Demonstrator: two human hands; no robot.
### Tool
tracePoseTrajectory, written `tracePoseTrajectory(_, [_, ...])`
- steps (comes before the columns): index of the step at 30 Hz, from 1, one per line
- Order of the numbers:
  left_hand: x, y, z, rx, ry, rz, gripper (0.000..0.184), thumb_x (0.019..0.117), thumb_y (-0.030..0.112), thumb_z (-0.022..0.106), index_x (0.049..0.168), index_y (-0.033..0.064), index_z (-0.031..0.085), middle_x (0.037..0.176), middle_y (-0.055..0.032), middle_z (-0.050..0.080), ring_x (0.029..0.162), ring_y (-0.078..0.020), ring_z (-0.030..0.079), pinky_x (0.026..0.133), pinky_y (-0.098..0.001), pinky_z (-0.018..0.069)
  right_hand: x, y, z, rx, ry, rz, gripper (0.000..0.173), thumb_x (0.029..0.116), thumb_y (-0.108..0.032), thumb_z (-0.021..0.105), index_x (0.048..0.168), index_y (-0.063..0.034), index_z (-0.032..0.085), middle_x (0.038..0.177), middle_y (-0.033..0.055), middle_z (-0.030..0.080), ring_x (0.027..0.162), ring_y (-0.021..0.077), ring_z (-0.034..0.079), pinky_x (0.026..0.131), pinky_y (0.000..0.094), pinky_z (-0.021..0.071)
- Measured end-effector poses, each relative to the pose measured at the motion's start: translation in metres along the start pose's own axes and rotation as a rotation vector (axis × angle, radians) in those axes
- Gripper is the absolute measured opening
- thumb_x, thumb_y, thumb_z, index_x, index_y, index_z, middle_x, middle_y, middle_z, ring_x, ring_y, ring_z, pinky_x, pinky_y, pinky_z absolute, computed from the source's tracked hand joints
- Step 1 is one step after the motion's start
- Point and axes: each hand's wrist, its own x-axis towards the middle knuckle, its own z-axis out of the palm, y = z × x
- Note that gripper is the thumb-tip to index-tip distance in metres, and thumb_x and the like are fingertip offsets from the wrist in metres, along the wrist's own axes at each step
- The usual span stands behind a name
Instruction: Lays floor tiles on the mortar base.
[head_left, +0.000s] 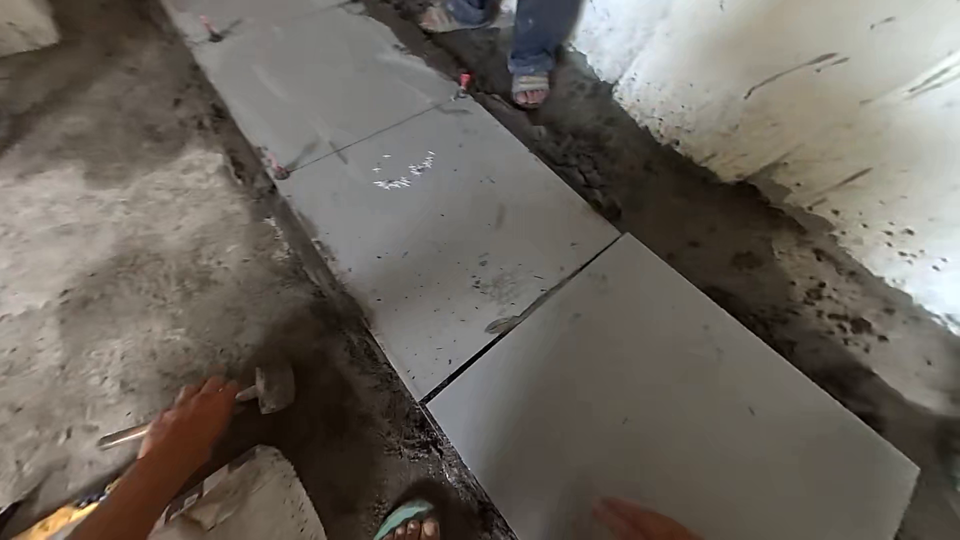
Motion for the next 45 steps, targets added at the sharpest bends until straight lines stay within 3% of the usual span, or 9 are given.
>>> tracePoseTrajectory(6, [-0.033,0.037,-0.081,-0.183,0.156,0.38,0.043,0.1027,0.035,0.059,0.121,-0.0039,0.065,0.12,-0.0297,0.064,0.102,-0.051,0.068,0.078,-0.071,0.054,0.048,0.009,-0.016,0.096,0.48,-0.029,0.042,0.1025,-0.037,0.058,0.135,-0.0111,0.068,0.114,0.0159,0.074,0.098,0.0339,0.075,0.079,0.0556,0.0612])
tracePoseTrajectory(11, [-0.067,0.195,-0.184,-0.919,0.035,0.654,0.049,0.1008,0.048,0.059,0.12,0.0028,0.066,0.098,-0.0059,0.075,0.074,-0.0159,0.075,0.064,-0.037,0.0666,0.075,-0.068,-0.022,0.662,0.475,-0.183,0.078,0.1005,-0.058,0.056,0.158,-0.0091,0.039,0.15,0.0162,0.055,0.133,0.0263,0.059,0.109,0.0494,0.0508])
tracePoseTrajectory(14, [-0.094,0.32,-0.226,-1.283,-0.21,0.947,0.032,0.0999,0.038,0.066,0.115,0.0104,0.066,0.094,-0.0049,0.074,0.071,-0.0178,0.074,0.061,-0.0339,0.0663,0.062,-0.087,-0.031,0.991,0.654,-0.324,0.086,0.1005,-0.053,0.06,0.16,0.0007,0.029,0.15,0.0197,0.053,0.135,0.0221,0.056,0.113,0.0416,0.0484])
tracePoseTrajectory(17, [-0.136,0.42,-0.255,-1.125,-0.217,1.241,0.024,0.1022,0.03,0.062,0.118,0.0133,0.066,0.094,-0.0004,0.071,0.071,-0.0121,0.07,0.062,-0.0285,0.0629,0.007,-0.065,-0.052,1.182,0.869,-0.105,0.038,0.106,-0.028,0.056,0.134,-0.0033,0.055,0.101,0.0047,0.07,0.085,0.0099,0.07,0.075,0.0286,0.0619])
tracePoseTrajectory(21, [-0.176,0.5,-0.27,-0.274,0.219,1.626,0.049,0.1056,0.047,0.051,0.137,0.0105,0.063,0.115,-0.0107,0.067,0.101,-0.0241,0.067,0.084,-0.0439,0.0576,-0.11,-0.003,-0.06,1.026,0.974,0.411,0.026,0.104,-0.016,0.051,0.126,-0.008,0.061,0.069,0.0035,0.056,0.047,0.0119,0.05,0.04,0.0284,0.0447])
tracePoseTrajectory(27, [-0.153,0.55,-0.209,0.53,0.208,1.318,0.099,0.0878,0.058,0.075,0.163,0.0123,0.028,0.165,-0.0286,0.026,0.146,-0.0572,0.031,0.105,-0.0676,0.046,-0.224,0.026,0.049,0.84,1.097,0.655,0.036,0.1103,-0.04,0.037,0.115,-0.0136,0.061,0.065,0.002,0.055,0.048,0.0167,0.053,0.042,0.0351,0.048])
tracePoseTrajectory(33, [-0.064,0.496,-0.144,0.5,-0.022,0.97,0.137,0.0711,0.062,0.087,0.167,0.0198,-0.002,0.17,-0.0261,-0.012,0.154,-0.056,0.002,0.111,-0.0718,0.036,-0.179,0.033,0.246,1.155,0.891,0.783,0.064,0.1045,-0.061,0.032,0.114,-0.0087,0.068,0.072,0.0077,0.062,0.06,0.0231,0.061,0.059,0.0478,0.054])
tracePoseTrajectory(42, [-0.064,0.485,-0.13,0.5,-0.056,0.966,0.142,0.0686,0.062,0.088,0.166,0.0132,-0.002,0.169,-0.029,-0.012,0.155,-0.0533,0.002,0.119,-0.0649,0.0303,-0.171,0.06,0.25,1.055,0.717,0.841,0.072,0.1076,-0.054,0.023,0.109,-0.0024,0.073,0.086,0.0208,0.07,0.08,0.0383,0.068,0.077,0.0616,0.0525])
tracePoseTrajectory(45, [-0.054,0.5,-0.154,0.387,-0.006,0.964,0.119,0.0709,0.067,0.084,0.162,0.0151,0.028,0.168,-0.0266,0.018,0.15,-0.0497,0.03,0.111,-0.0653,0.0413,-0.193,0.08,0.208,1.02,0.703,0.849,0.071,0.1049,-0.062,0.027,0.106,-0.0066,0.071,0.083,0.0161,0.068,0.077,0.0343,0.067,0.072,0.0598,0.0528])
